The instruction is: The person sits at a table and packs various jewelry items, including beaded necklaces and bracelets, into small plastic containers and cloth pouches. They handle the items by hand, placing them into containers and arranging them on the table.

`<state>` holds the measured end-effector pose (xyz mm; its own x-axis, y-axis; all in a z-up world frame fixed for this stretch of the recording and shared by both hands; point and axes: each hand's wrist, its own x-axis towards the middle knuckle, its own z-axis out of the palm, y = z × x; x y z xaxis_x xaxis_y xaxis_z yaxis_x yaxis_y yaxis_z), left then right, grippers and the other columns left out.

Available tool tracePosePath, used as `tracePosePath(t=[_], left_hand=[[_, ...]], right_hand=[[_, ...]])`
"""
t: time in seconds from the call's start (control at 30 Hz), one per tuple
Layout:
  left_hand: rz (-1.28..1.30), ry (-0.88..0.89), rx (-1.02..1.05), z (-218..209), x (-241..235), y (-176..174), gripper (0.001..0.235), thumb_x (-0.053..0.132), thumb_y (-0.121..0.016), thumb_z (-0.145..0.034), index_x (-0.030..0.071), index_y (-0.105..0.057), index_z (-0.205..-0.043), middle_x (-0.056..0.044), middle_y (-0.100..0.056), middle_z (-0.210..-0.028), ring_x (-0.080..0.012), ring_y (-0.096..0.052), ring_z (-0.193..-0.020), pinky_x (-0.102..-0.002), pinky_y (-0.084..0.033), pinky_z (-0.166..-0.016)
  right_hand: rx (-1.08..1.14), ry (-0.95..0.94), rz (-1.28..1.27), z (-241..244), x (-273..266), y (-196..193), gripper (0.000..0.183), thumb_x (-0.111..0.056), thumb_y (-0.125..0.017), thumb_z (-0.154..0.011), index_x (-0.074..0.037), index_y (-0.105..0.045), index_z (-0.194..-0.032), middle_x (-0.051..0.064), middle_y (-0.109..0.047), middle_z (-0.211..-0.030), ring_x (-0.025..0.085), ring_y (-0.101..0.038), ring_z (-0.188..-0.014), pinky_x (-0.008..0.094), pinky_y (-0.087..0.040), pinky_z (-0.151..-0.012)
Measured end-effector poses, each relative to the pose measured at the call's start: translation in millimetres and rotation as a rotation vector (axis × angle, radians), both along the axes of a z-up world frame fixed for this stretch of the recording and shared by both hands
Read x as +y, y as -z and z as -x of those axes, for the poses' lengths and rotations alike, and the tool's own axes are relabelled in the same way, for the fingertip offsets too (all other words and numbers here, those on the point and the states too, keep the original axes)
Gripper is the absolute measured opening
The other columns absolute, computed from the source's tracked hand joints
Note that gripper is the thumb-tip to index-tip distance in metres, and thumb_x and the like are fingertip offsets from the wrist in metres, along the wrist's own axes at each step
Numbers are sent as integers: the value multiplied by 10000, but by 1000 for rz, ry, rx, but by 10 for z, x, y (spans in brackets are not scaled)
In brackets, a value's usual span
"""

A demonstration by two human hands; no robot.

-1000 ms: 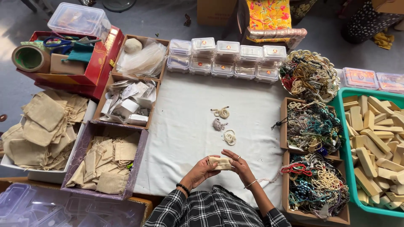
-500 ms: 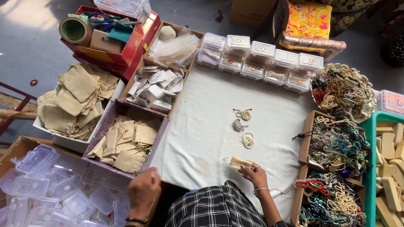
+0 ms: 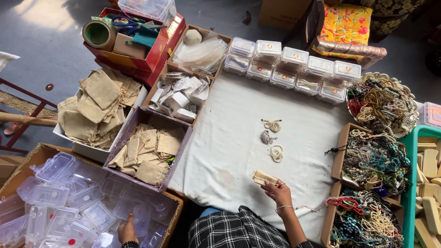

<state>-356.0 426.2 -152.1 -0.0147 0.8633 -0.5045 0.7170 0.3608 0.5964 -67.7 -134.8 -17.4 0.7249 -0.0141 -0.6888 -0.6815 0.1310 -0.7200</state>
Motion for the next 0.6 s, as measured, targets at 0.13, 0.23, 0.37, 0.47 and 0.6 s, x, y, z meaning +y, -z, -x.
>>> tracePosePath(t=[0.13,0.23,0.37,0.47,0.6], left_hand=[[153,-67,-208,-108,194,-216,561,462,-858,-844,3,-563,-976,-51,-537,-853,-139,-540,-711,-422,-521,-701],[-152,-2,-115,-115,332,-334,622,358,-919,-782,-30,-603,-1151,-83,-660,-950,-198,-668,-807,-361,-575,-751],[-415,245,-414,-508,244,-800,687,194,-753,-999,32,-403,-1568,-184,-639,-1245,-328,-649,-1065,-434,-542,-857],[-30,227,-973,-1235,-521,-2034,753,92,-566,-1017,247,-210,-1663,-140,-510,-1488,-307,-580,-1238,-449,-556,-856],[516,460,-1002,-1946,-1500,-2457,928,56,-569,-907,385,-159,-1672,-180,-574,-1313,-322,-613,-1141,-513,-604,-871]], right_hand=[[15,-19,5,88,38,-79,400,-180,-735,-887,10,-641,-1227,116,-753,-1070,218,-764,-965,302,-603,-793],[36,-40,26,174,23,-93,360,-171,-726,-921,14,-655,-1222,136,-769,-1070,218,-767,-977,291,-597,-806],[-128,-112,85,145,19,-49,304,-90,-700,-892,-106,-740,-1194,137,-747,-1057,189,-733,-963,317,-627,-794],[-454,-375,201,281,178,-522,273,-42,-706,-848,-97,-765,-1108,109,-755,-1197,171,-757,-961,304,-624,-777],[-942,-884,216,173,530,-1486,285,36,-710,-774,-109,-760,-1014,19,-612,-1504,203,-792,-989,308,-624,-756]])
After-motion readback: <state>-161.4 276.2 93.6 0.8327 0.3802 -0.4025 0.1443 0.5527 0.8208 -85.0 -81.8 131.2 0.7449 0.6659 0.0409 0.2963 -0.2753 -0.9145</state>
